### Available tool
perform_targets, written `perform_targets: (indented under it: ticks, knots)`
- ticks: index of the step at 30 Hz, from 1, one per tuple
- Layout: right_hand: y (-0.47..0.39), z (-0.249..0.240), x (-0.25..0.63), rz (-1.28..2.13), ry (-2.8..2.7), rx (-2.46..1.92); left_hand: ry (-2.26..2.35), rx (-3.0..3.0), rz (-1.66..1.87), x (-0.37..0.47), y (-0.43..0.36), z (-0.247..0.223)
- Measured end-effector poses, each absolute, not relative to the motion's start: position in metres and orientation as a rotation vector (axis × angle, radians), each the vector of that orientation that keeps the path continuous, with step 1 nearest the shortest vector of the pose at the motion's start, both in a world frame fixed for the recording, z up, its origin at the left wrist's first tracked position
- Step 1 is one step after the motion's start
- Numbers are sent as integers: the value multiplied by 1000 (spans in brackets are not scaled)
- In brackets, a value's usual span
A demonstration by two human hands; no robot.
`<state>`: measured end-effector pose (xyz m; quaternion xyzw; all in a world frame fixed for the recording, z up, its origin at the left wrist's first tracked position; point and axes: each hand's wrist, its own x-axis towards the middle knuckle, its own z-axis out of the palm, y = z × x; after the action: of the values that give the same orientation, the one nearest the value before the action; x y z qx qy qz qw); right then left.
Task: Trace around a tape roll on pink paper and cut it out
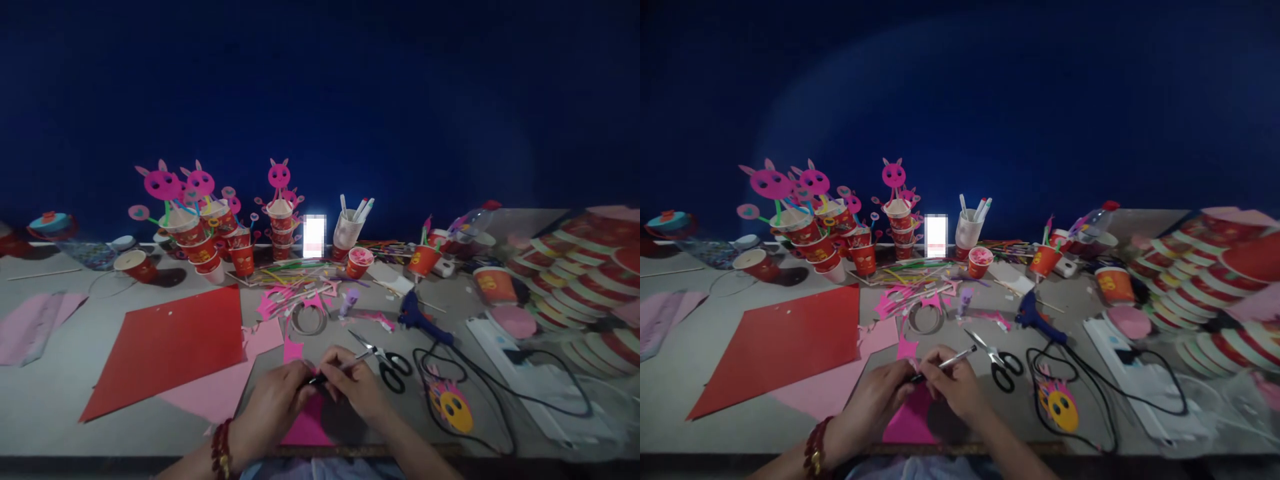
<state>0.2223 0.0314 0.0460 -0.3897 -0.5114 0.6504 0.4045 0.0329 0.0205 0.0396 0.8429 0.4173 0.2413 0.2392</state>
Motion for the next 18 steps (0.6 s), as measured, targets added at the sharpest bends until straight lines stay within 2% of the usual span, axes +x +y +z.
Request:
perform_targets:
  ticks: [5,8,11,13,16,18]
  knots:
    - [21,43,219,1713,-1374,-977,1091,2304,469,29,7,35]
    - [23,53,241,1472,-1201,-1079,1015,2022,470,12,0,37]
    - [33,62,270,1124,-1005,-1156,1187,1859,543,-9,2,35]
    - [39,61,276,1203,-1082,-1186,1263,1998,595,-15,7,33]
    - [44,45,261,1421,-1301,-1239,1116,2451,661,-13,15,28]
    - [47,31,246,1399,-1348,-1266,1027,2668,697,-10,19,25]
